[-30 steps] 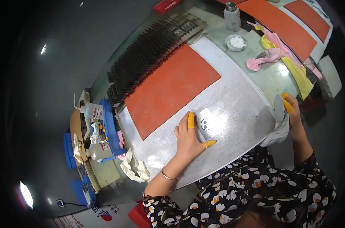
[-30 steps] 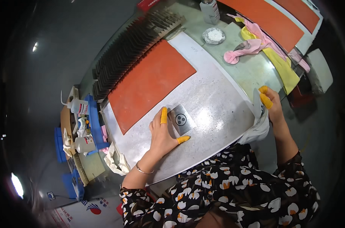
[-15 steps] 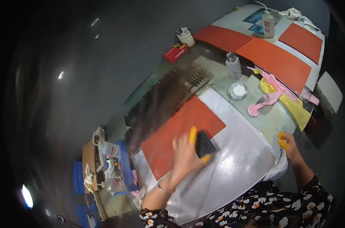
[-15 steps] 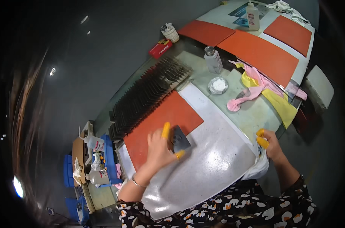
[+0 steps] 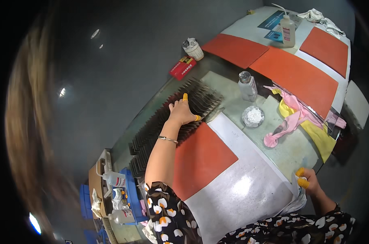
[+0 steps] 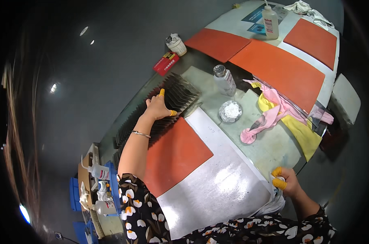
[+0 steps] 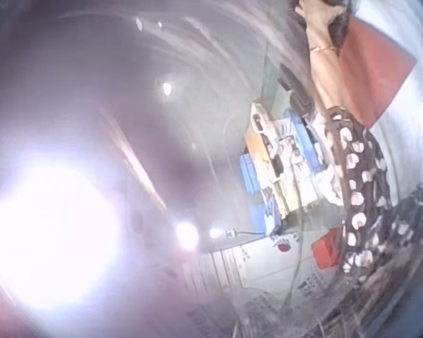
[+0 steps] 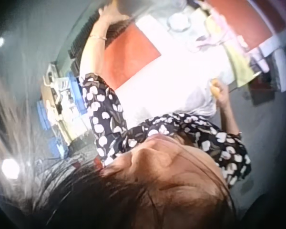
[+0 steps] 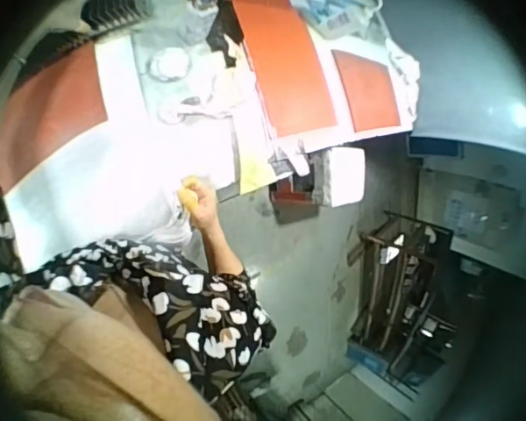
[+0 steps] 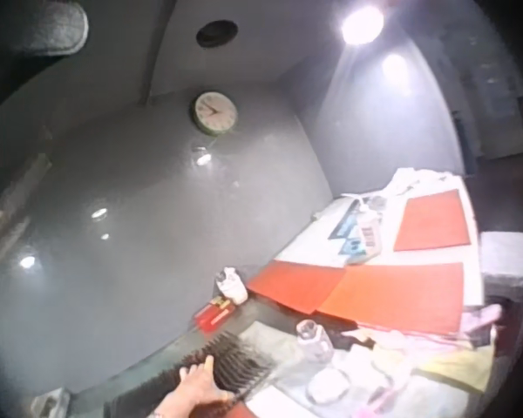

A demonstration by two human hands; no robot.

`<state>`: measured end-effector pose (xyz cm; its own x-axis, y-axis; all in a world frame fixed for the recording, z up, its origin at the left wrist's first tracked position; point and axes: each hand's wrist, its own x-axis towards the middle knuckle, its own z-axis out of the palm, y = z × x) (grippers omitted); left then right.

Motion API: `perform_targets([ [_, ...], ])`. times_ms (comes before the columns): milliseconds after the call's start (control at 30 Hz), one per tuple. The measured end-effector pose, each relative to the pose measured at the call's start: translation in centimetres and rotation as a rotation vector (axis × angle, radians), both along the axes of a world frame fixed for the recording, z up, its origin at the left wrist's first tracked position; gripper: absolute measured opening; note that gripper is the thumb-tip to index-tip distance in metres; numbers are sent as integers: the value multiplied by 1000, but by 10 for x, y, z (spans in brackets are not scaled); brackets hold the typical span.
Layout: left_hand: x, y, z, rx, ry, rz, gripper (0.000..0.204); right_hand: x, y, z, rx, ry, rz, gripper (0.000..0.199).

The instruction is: The person cleans small rectangular metal plates with circular cutouts using a white cloth and a yellow sponge. They wipe the plates individually on a red mat, occasionally dipping the cloth into a container of white powder. The person handles the plates one by one, wiping both sides and edges before placing them back on the mat.

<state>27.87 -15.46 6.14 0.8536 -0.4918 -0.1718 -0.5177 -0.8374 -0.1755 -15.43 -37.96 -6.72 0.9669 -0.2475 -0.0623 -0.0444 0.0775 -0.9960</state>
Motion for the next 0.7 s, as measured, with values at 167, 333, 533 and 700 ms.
perform_targets([
  [167,5,-3,-7,-139,-6,-11,101,0,3,1,51,37,43,21],
  [333,-16,0,4,-376,-30,-130,95,-2,-38,38,355,251,46,15],
  [533,-105,41,3,-667,-100,-252,80,59,-161,164,-1040,406,-8,23],
  [700,-237,114,-32,-598,-88,-130,60,149,-221,100,-1503,85,-302,29],
])
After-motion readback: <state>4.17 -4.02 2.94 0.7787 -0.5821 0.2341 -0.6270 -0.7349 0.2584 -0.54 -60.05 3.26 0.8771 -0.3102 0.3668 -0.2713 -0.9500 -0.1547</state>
